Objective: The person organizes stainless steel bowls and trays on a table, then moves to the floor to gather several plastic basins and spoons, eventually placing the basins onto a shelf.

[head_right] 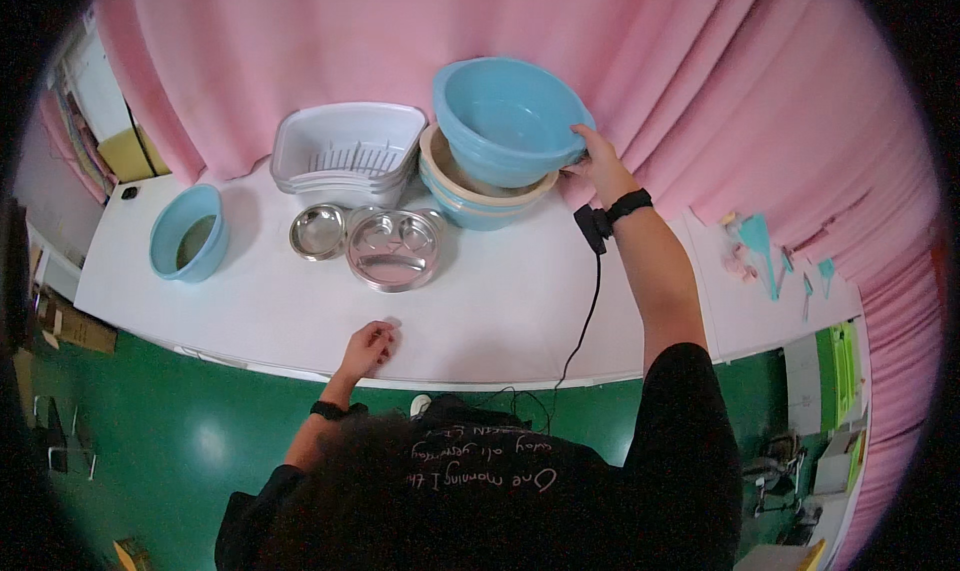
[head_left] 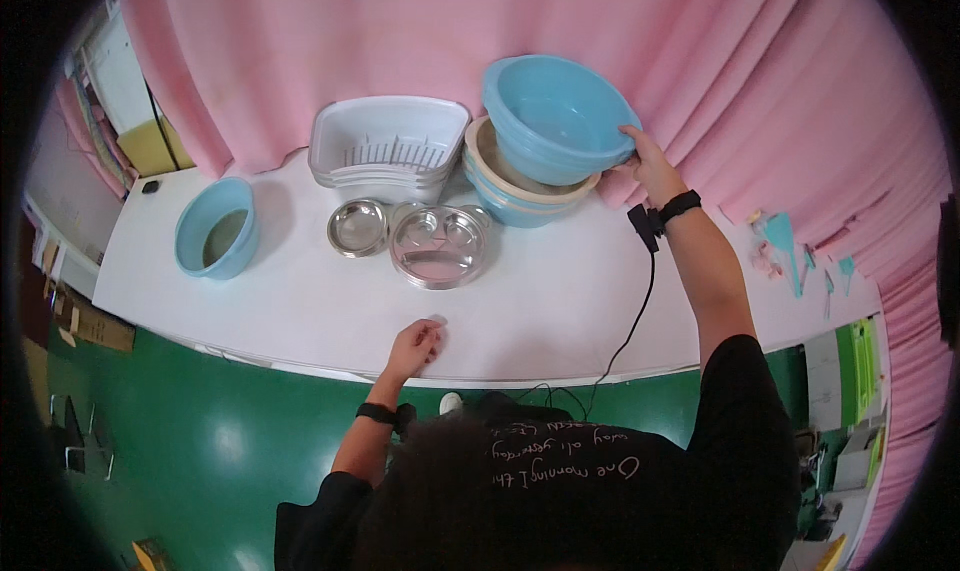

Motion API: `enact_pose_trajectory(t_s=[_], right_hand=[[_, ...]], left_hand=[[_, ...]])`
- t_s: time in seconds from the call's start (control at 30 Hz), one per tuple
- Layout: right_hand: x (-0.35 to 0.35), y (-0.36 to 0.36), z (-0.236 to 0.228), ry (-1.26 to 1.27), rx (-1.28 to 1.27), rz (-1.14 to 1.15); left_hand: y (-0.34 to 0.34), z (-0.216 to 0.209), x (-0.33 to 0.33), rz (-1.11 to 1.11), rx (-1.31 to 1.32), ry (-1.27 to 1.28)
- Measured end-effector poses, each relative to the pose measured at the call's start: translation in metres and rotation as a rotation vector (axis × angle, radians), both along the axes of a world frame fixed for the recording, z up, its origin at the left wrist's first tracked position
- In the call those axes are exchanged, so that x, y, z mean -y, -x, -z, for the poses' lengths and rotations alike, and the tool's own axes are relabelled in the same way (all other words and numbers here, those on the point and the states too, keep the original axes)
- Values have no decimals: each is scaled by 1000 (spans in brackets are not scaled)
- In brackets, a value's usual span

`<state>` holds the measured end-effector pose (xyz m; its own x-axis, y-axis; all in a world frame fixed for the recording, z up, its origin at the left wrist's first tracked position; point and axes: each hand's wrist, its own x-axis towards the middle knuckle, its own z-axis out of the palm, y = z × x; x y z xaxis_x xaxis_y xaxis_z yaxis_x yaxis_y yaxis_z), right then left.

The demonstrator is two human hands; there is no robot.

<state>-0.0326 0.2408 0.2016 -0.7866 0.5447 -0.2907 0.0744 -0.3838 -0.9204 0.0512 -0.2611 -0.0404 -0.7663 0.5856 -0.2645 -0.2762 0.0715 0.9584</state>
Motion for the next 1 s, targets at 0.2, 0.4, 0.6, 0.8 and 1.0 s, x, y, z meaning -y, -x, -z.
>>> enact_pose_trajectory(t_s=[0.2, 0.4, 0.6, 0.8, 1.0], right_hand=[[-26, 40, 36, 35, 44, -148], [-13, 35, 45, 18, 193, -244], [-58, 51, 54, -1023, 577, -504], [-57, 56, 94, -1198, 277, -346], [-56, 63, 111, -894, 293, -310]], left_hand=[[1, 2, -11, -195, -28, 30], [-9, 7, -31, -429, -328, 245], [-4, 29, -35, -468, -498, 375], [-7, 17, -41, -551, -544, 454], [-7, 14, -38, -583, -595, 480]])
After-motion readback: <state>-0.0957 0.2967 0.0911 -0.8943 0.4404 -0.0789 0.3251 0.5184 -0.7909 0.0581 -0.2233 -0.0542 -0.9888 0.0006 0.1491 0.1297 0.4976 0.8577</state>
